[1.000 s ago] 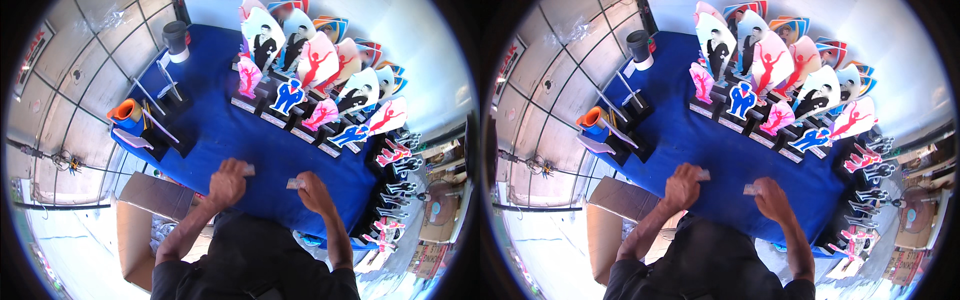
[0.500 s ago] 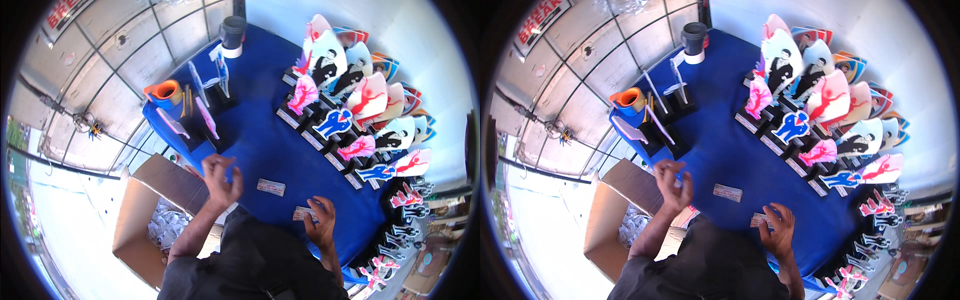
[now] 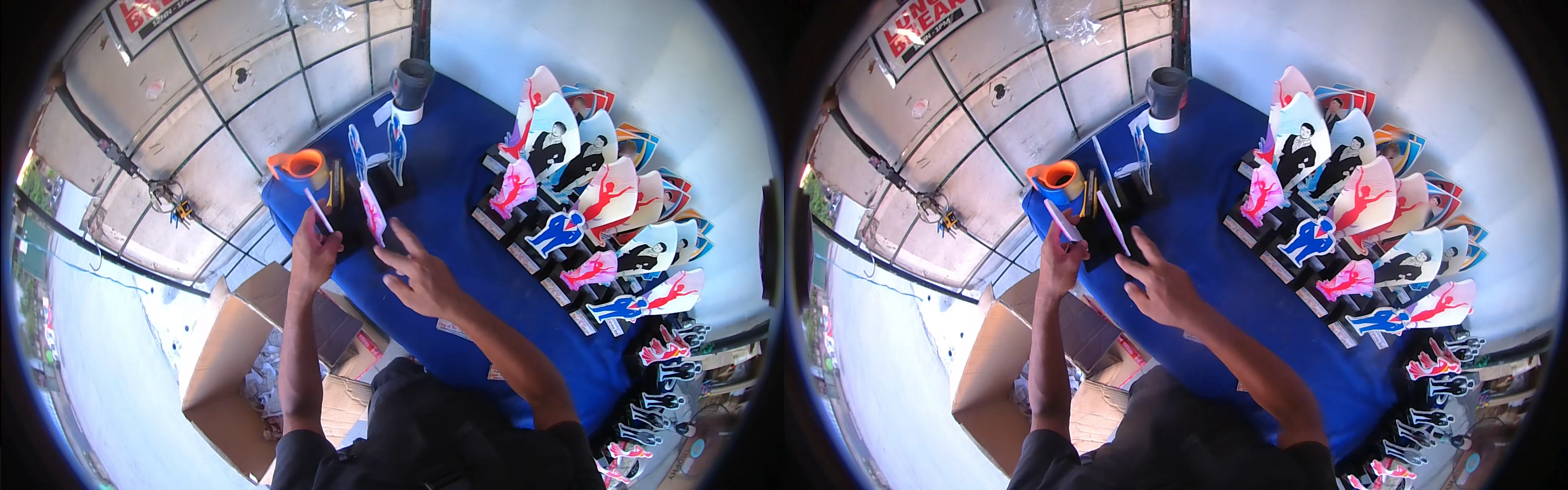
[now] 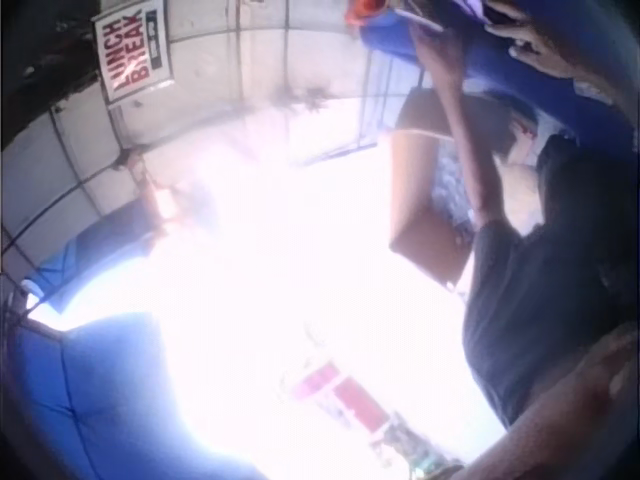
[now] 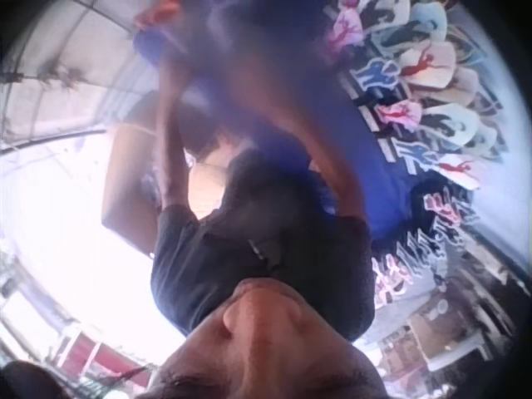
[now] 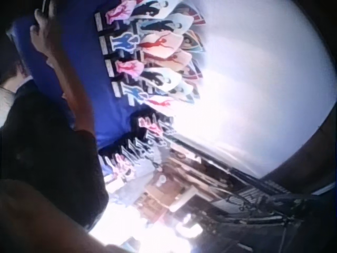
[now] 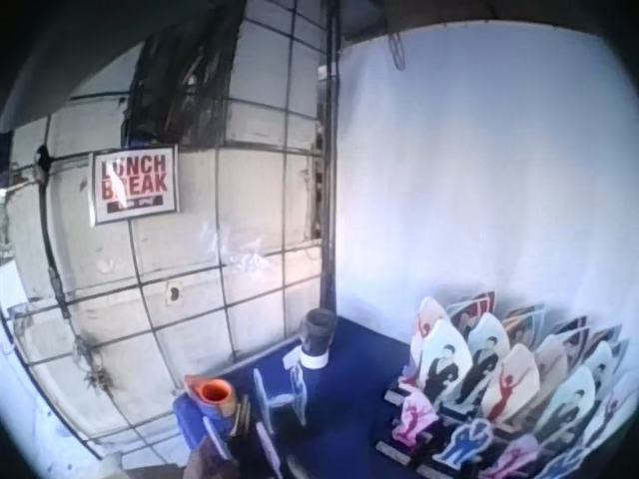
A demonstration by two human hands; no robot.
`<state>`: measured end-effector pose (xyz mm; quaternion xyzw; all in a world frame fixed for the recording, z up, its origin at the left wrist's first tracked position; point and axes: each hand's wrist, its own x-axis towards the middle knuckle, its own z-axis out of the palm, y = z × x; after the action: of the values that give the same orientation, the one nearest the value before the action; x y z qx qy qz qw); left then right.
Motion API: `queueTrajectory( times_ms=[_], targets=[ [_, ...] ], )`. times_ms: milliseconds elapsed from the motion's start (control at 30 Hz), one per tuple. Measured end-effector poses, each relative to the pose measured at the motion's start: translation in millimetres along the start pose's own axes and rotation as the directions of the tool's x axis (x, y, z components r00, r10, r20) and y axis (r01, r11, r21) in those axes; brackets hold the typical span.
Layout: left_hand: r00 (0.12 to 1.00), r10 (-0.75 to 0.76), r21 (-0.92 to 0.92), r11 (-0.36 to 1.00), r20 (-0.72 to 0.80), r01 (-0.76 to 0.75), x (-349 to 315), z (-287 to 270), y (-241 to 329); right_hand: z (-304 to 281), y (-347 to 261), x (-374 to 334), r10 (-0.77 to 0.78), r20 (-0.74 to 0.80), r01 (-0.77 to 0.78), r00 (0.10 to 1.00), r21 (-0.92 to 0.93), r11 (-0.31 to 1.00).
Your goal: The person assembles small paper cutouts by attaching printed labels to their bases using a handheld stapler. They handle multiple cutouts one at a time, place labels on the bases, staple them, and set the finished items on a blue table.
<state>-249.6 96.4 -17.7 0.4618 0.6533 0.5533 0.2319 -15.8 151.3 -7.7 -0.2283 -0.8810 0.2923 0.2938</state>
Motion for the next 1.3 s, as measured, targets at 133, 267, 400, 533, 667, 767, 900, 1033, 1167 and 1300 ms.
queueTrajectory(
  times_ms=[133,267,400,533,667,767,900,1033,1167,1300],
  targets=[
    [0.998,-0.048,0.15,0.988,0.036,0.042,4,0,-3,15,13,20,0.059,-0.052,-0.047,0.997,0.206,0.977],
    [0.999,0.022,0.18,0.983,0.032,-0.027,4,1,-5,7,23,18,0.114,-0.121,-0.076,0.986,0.28,0.957],
    [0.999,-0.037,0.175,0.984,0.005,0.035,0,3,-8,4,29,31,-0.017,-0.26,-0.027,0.966,-0.163,0.986],
    [0.999,0.01,0.065,0.998,-0.037,-0.008,-6,6,-16,9,41,60,0.001,-0.329,-0.051,0.944,-0.143,0.988],
    [0.997,0.01,0.016,1.0,-0.078,-0.009,-8,12,-24,11,57,90,-0.131,-0.391,0.022,0.911,-0.272,0.962],
    [0.998,0.019,0.007,1.0,-0.065,-0.019,-6,15,-27,10,71,116,-0.118,-0.446,0.094,0.887,-0.077,0.993],
    [0.998,0.023,-0.031,0.999,-0.05,-0.024,-7,13,-26,-8,81,111,0.064,-0.453,-0.062,0.889,0.019,0.998],
    [0.999,-0.021,0.026,0.999,-0.045,0.022,-9,11,-25,-39,78,74,-0.145,-0.599,0.134,0.788,-0.063,0.989],
    [0.991,0.112,0.016,0.994,-0.067,-0.111,-8,16,-29,-65,76,25,-0.142,-0.544,0.103,0.827,-0.101,0.99],
    [0.995,0.014,0.004,1.0,-0.101,-0.013,-11,15,-29,-73,79,-22,-0.167,-0.539,0.108,0.826,-0.139,0.984]
  ],
)
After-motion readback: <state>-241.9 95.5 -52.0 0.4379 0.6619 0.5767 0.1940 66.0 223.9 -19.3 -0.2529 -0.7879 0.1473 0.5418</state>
